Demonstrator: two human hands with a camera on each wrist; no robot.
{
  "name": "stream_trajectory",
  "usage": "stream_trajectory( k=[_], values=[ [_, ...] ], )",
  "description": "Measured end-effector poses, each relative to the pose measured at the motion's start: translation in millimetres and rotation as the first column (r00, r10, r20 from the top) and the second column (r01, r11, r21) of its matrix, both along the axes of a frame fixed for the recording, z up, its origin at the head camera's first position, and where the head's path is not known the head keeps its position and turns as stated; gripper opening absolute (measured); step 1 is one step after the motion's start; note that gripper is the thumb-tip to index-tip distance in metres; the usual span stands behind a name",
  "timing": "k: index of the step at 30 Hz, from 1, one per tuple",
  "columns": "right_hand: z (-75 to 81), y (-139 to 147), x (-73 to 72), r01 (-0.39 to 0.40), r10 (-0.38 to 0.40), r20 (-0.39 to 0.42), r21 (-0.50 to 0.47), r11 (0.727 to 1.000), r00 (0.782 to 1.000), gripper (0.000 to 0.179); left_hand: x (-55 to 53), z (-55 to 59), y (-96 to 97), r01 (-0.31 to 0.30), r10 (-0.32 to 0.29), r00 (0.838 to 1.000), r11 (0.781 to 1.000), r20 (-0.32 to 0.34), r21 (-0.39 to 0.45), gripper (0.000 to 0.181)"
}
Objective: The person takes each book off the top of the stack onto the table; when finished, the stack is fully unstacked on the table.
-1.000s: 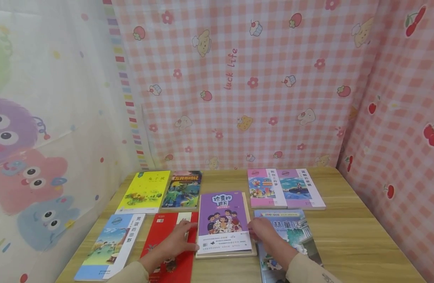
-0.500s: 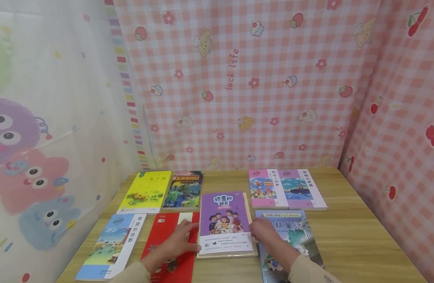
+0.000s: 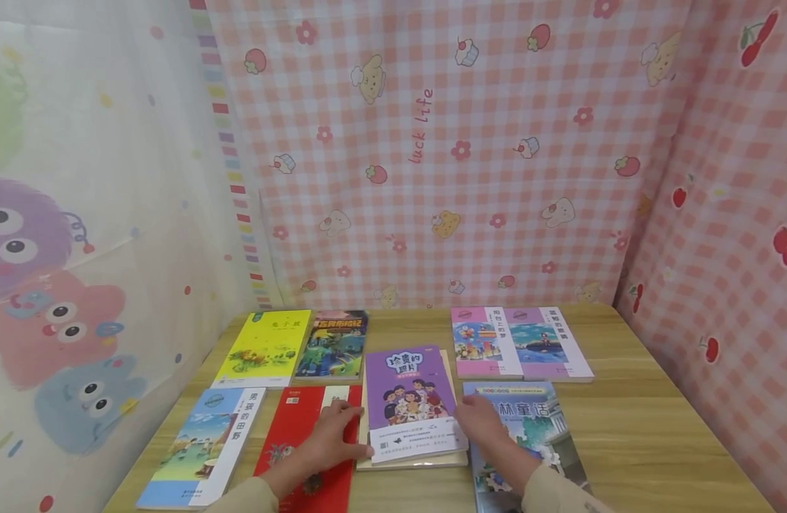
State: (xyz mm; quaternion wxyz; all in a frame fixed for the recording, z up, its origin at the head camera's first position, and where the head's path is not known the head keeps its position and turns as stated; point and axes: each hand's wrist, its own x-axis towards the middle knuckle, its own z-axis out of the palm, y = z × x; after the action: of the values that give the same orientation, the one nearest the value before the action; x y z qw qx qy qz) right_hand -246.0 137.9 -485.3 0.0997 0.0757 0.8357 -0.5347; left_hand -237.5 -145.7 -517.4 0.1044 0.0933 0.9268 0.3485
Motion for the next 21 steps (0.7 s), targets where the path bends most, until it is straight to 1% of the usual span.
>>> stream_trajectory(
  k=[3,6,11,15,18,21],
  values=[
    [-1.1,0.2,1.6,-0.009,0.010,-0.027,0.026,1.000,1.000,0.048,0.0,-0.2,1.1,0.002,-0.002,1.000,1.000,-0.010,-0.010,0.078],
    [0.4,0.2,2.7,-0.015,0.016,-0.027,0.036,0.999,0.999,0.049,0.2,-0.1,1.8,0.003,-0.003,1.000,1.000,-0.018,-0.015,0.080],
    [4.4,3.1,1.8,-0.023,0.023,0.009,0.021,1.000,1.000,0.052,1.8,1.0,3.3,0.007,-0.007,1.000,1.000,-0.029,-0.022,0.083],
    [7.8,6.7,-1.2,-0.002,0.002,0.041,0.010,1.000,0.999,0.053,2.5,1.7,4.0,0.005,-0.007,0.999,0.999,-0.033,-0.033,0.083],
    [8.5,9.0,-3.9,0.005,-0.002,0.060,-0.047,0.999,0.998,0.053,2.9,2.0,4.2,0.011,-0.012,0.999,0.999,-0.035,-0.045,0.083],
    [7.4,10.2,-6.6,-0.018,0.025,0.063,-0.105,0.994,0.998,0.054,3.5,2.8,4.3,0.018,-0.019,0.999,0.999,-0.032,-0.050,0.082]
  ],
)
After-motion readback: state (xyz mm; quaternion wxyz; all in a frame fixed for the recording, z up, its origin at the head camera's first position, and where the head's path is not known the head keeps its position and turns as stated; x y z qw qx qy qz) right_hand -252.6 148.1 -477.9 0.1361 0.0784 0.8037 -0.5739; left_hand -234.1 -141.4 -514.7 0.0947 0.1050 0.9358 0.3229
